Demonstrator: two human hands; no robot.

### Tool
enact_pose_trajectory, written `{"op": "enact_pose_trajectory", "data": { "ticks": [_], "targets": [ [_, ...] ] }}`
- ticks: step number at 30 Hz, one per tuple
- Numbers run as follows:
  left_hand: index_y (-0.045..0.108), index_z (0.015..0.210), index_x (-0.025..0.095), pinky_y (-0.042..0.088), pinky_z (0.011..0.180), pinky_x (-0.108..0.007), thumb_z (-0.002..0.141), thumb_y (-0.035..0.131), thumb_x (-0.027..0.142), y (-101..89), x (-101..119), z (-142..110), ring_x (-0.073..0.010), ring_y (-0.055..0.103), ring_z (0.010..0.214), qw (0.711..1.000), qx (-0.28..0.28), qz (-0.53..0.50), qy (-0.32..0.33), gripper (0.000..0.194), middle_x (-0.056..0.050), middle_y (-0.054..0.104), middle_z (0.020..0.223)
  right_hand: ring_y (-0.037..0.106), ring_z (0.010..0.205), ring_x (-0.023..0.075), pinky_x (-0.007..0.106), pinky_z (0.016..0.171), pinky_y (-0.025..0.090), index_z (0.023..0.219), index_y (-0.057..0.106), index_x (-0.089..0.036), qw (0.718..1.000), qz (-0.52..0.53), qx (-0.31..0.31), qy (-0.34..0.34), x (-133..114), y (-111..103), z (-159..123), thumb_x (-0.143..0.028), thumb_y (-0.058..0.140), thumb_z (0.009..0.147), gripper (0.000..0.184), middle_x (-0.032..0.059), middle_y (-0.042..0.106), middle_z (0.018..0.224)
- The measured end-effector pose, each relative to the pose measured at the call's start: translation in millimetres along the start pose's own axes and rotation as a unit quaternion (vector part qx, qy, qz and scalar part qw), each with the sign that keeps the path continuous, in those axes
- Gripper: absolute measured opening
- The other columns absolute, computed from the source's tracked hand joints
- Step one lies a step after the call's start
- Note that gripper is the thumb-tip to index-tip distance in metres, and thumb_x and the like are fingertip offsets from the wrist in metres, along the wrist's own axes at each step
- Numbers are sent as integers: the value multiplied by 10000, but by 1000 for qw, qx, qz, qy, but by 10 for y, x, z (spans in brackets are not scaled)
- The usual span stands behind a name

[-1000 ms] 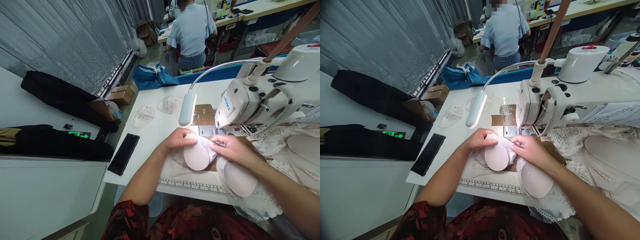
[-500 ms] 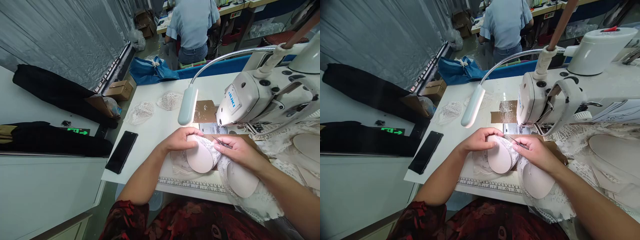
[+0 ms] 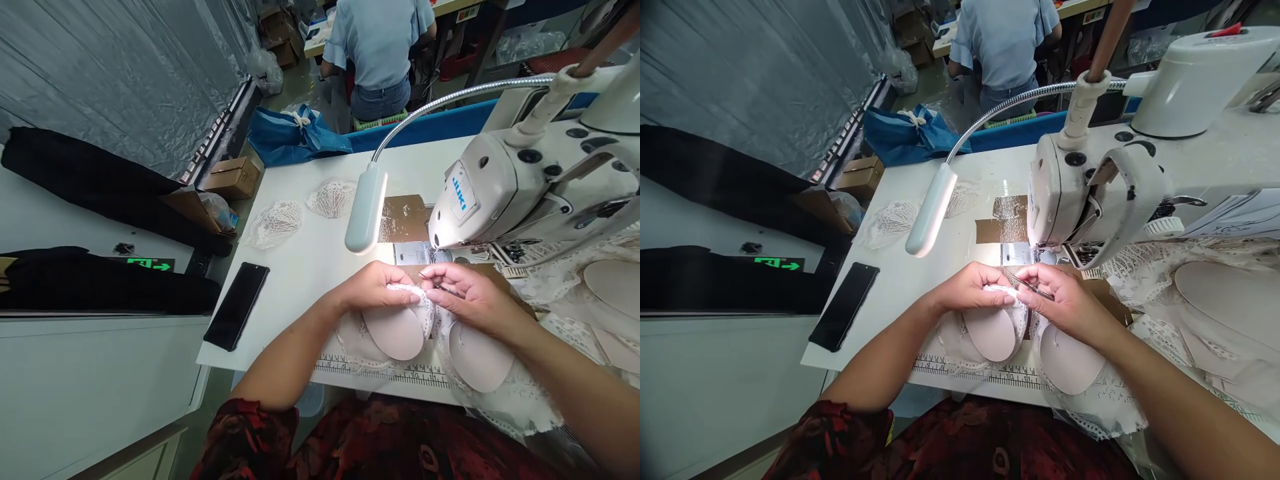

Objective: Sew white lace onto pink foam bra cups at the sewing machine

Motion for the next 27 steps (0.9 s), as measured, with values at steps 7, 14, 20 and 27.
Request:
{"op": "enact_pose_trajectory", "data": {
  "ticks": [7, 14, 20, 27],
  "targets": [
    [736, 871, 131, 443, 720, -241, 769, 731, 376, 3, -1, -18, -141, 580, 779, 998, -2, -53, -22, 266, -42, 673, 822, 638, 940, 241, 370, 804, 514, 1129, 674, -257, 995, -64, -37, 64, 72, -196, -46, -588, 556, 850, 448, 82, 697, 1077],
    [727, 810, 118, 389, 622, -218, 724, 763, 400, 19, -4, -12, -106, 519, 682, 997, 8, -57, -53, 297, -8, 614, 720, 621, 767, 193, 322, 673, 494, 922, 700, -225, 993, -105, -54, 4, -73, -98, 6, -496, 593, 839, 303, 46, 690, 841],
    [694, 729, 117, 352, 575, -205, 746, 738, 412, 34, -1, -8, -90, 479, 638, 998, -7, -41, -50, 299, 10, 564, 670, 635, 788, 199, 330, 687, 496, 870, 704, -226, 992, -123, -22, -4, -70, -36, -2, -469, 548, 874, 289, 48, 704, 863],
    [715, 916, 124, 446, 724, -229, 801, 668, 343, 10, 4, -11, -151, 598, 819, 999, -31, 25, -7, 252, -48, 675, 879, 656, 738, 196, 326, 655, 531, 997, 679, -207, 997, -60, -33, 35, -71, 40, 37, -479, 633, 789, 346, 39, 701, 800]
  ]
}}
Point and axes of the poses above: each hand's wrist, its own z-axis towards the middle knuckle, its own y-axis out of the palm, x = y × z, the point moved 1 cm from there along z, towards the middle knuckle
